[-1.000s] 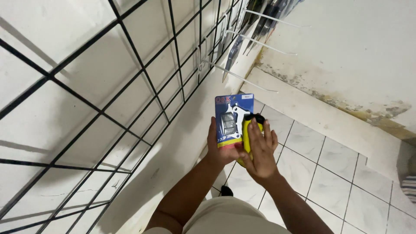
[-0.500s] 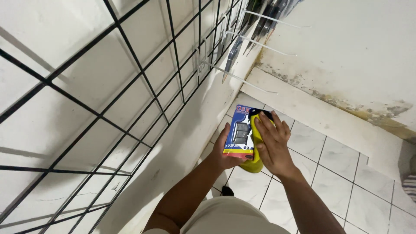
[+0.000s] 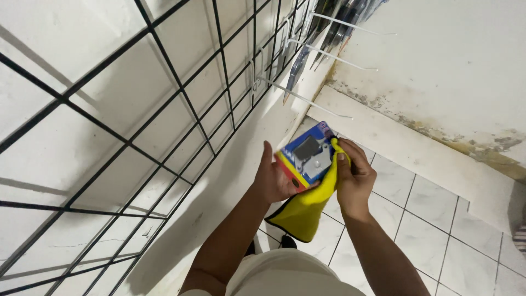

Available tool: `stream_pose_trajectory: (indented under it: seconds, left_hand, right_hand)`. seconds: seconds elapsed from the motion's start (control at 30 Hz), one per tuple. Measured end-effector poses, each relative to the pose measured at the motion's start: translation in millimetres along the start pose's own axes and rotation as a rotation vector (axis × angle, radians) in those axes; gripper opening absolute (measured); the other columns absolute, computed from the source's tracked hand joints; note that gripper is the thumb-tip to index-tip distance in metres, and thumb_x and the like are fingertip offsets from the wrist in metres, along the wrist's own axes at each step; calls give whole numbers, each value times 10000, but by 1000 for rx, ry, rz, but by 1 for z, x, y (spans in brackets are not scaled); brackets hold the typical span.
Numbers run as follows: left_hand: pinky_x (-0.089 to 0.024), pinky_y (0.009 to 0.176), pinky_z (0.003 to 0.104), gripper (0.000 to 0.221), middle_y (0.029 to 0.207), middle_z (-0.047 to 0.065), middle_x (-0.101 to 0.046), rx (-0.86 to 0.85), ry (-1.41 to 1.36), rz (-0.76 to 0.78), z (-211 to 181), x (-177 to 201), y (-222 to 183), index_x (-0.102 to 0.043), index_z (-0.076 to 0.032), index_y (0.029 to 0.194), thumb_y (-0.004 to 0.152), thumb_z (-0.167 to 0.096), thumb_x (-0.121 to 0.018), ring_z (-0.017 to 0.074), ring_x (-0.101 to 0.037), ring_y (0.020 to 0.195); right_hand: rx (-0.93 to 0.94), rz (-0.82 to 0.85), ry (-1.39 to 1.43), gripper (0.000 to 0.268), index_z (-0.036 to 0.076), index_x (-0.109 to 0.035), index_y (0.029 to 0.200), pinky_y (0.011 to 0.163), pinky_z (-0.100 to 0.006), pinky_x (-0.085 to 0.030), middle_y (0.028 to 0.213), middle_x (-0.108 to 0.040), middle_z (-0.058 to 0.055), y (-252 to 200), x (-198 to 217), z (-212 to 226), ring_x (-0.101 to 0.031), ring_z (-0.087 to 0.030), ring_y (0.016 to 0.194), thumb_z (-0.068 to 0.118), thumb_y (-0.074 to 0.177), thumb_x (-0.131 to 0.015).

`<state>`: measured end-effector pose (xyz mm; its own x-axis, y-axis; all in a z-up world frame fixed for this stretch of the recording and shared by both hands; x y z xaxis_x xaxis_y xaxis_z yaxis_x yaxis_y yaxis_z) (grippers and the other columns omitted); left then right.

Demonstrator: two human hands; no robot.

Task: Clean and organize packaged automotive brake pads on a wire display rack.

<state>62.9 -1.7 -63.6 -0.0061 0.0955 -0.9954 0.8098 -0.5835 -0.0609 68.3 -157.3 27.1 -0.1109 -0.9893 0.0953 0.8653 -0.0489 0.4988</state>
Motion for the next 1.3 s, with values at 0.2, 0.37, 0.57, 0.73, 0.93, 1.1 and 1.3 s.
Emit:
stream_pose_trajectory:
  seconds: [0.2,0.37,0.57,0.73,0.93,1.1,1.3]
  left_hand:
    - [-245,1267,519,833,1536,270,-403,-221,588,321,12,-9,2,-349,67,1475,983,-557,-601,413,-396,1421]
    - [-163,1256,575,936,1571,204,-358,-465,540,248,32,3,12,-252,-23,1554,893,-581,-609,393,-347,1456]
    - [-527,1023,402,296,1096,55,-668,-787,641,54,34,-82,-22,-543,-68,1279,1090,-284,-470,110,-612,995]
    - [-555,763,241,107,802,-8,-558,-877,677,-87,26,-74,-20,-583,-76,991,1053,-163,-574,74,-575,748]
    - [-578,876,339,157,955,74,-691,-1017,744,-76,30,-72,-16,-635,10,1153,1022,-67,-593,105,-652,910]
    - [-555,911,369,281,1066,96,-714,-1110,897,-184,26,-44,-9,-629,18,1228,953,-13,-677,125,-624,950]
    - [-570,529,359,483,973,154,-677,-790,645,-695,22,-36,-8,-636,58,1168,939,-353,-749,214,-644,777]
  right_hand:
    - [-79,-200,108,234,-39,-693,1171,1006,-392,-521,1220,-680,-177,-11,-5,-13,-649,-233,1151,-114,969,-602]
    - [64,-193,30,245,-59,-676,1200,1070,-429,-480,1226,-664,-212,-19,-11,-3,-629,-305,1221,-126,974,-607]
    - [274,-42,-118,356,-85,-623,1308,1140,-491,-423,1339,-594,-254,-33,-6,-16,-548,-420,1335,-93,953,-594]
    - [403,169,-360,562,-51,-394,1519,1226,-530,-206,1560,-400,-243,-30,-20,-8,-317,-438,1475,240,1041,-443]
    - [404,283,-507,684,-29,-288,1588,1255,-557,41,1634,-284,-244,-3,-23,15,-134,-428,1541,444,1093,-272]
    - [400,238,-516,707,24,-349,1591,1278,-529,-10,1490,-355,-174,-19,-32,4,-206,-411,1481,499,1067,-351]
    - [461,343,-501,782,-21,-368,1542,1272,-555,-9,1587,-374,-244,-32,-31,-4,-263,-400,1524,575,1051,-245]
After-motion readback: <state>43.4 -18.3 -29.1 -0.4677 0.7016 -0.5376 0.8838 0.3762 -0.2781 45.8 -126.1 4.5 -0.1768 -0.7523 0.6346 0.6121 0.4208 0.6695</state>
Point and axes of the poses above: each hand's wrist, its own y-axis towards the middle knuckle, its own x-axis out of the back of the hand, z = x × y, the point moved 4 cm from there along y, towards the middle knuckle
